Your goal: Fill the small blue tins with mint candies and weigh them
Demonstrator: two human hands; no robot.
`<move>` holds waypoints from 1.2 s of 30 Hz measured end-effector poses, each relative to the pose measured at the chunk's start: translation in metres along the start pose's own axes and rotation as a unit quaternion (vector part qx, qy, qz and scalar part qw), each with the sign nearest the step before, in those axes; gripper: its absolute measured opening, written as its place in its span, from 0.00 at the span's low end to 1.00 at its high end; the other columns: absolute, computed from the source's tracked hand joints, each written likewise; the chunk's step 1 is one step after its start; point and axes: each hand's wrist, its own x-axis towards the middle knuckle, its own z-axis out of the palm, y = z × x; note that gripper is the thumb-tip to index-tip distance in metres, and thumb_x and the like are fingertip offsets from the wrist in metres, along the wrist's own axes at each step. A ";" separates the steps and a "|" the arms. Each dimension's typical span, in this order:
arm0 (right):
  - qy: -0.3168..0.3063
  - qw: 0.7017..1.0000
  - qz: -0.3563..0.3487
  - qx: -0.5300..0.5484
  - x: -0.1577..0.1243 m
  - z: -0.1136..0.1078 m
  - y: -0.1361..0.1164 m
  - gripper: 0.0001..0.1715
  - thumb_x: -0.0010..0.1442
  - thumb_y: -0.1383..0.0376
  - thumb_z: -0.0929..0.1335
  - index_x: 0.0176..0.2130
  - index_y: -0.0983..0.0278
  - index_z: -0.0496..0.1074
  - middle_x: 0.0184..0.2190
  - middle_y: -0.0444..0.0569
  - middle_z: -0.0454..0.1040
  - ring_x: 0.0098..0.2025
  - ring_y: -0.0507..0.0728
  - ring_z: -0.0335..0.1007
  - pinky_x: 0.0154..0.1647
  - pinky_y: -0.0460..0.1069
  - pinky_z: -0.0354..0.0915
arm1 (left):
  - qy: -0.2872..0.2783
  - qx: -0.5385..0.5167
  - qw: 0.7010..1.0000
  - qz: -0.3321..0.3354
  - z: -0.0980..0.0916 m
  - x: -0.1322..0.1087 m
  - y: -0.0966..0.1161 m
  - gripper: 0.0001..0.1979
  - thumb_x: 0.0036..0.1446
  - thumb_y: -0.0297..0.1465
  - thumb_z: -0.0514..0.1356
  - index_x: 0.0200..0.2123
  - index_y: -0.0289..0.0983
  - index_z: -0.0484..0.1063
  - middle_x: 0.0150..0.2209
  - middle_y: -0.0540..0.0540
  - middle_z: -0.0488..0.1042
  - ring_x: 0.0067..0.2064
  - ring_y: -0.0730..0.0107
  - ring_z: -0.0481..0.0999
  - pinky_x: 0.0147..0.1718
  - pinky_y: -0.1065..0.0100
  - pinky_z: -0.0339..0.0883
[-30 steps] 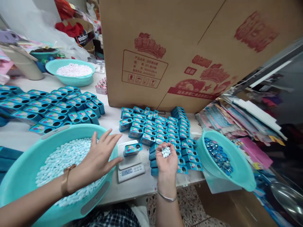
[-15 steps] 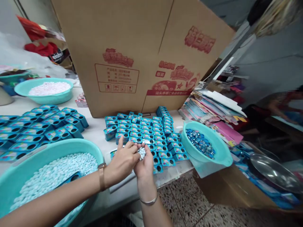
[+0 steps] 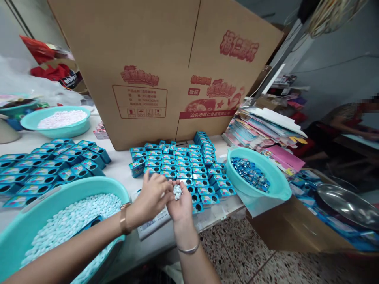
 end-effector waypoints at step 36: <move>0.214 0.977 0.000 0.006 0.024 0.005 -0.046 0.14 0.56 0.76 0.57 0.32 0.61 0.66 0.30 0.45 0.73 0.32 0.52 0.75 0.34 0.52 0.77 | -0.021 0.090 0.965 -0.246 -0.034 0.011 -0.203 0.09 0.54 0.32 0.55 0.36 0.38 0.73 0.33 0.45 0.79 0.38 0.62 0.79 0.42 0.62 0.68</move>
